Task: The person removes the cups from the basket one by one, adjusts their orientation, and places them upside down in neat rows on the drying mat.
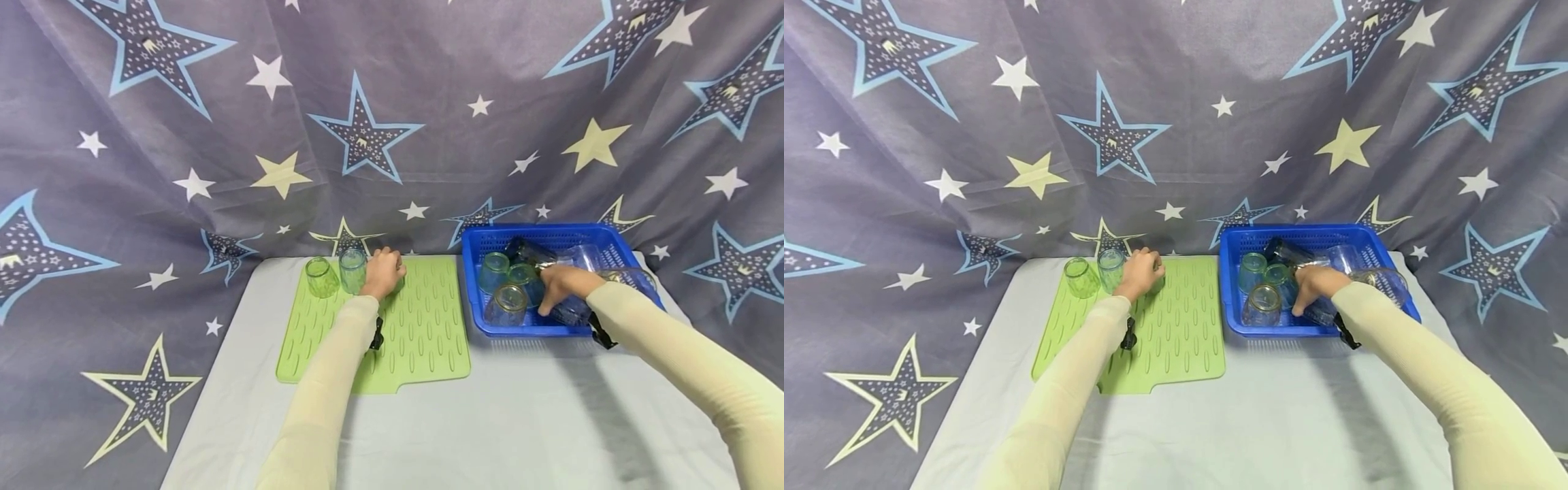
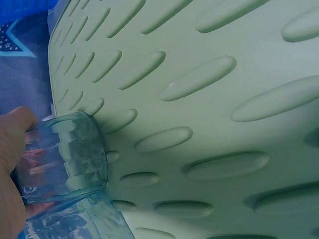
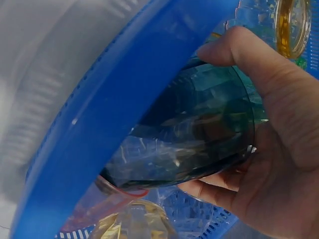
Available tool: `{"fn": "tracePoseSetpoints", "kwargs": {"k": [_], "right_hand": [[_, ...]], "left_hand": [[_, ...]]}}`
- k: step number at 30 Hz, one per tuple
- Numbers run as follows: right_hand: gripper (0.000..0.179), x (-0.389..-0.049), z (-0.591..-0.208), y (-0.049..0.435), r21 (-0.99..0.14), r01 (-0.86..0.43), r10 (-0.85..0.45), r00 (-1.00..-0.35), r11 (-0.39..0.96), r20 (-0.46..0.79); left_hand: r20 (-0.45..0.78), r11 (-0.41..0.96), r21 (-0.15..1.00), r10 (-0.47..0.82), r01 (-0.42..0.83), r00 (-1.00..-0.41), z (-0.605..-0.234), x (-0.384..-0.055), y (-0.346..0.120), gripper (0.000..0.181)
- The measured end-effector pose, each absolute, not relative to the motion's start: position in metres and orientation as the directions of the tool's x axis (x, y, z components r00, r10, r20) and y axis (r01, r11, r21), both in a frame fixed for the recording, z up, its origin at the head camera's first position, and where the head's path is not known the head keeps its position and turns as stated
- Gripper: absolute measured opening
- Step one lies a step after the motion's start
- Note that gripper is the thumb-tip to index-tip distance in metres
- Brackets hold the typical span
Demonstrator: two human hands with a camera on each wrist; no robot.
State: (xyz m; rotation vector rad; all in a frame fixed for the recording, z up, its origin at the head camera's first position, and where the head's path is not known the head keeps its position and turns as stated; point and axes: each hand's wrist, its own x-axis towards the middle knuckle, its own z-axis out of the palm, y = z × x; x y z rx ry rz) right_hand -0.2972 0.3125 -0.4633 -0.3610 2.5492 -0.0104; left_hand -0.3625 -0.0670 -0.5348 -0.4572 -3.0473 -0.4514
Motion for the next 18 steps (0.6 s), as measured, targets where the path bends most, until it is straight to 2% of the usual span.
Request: {"fn": "tracePoseSetpoints", "kwargs": {"k": [5,11,18], "right_hand": [[0.051,-0.297,-0.46,0.312,-0.095,-0.235,-0.248,-0.797,0.967,-0.551],[0.036,-0.298,-0.45,0.31,-0.096,-0.267,-0.272,-0.77,0.959,-0.578],[0.046,-0.296,-0.445,0.31,-0.103,-0.268,-0.276,-0.76,0.958,-0.588]], "left_hand": [[0.065,0.913,0.29,0.282,0.289,-0.957,-0.534,-0.361,-0.068,0.016],[0.084,0.921,0.268,0.272,0.284,-0.959,-0.535,-0.363,-0.067,0.015],[0.076,0.924,0.259,0.27,0.281,-0.96,-0.536,-0.364,-0.067,0.016]]}}
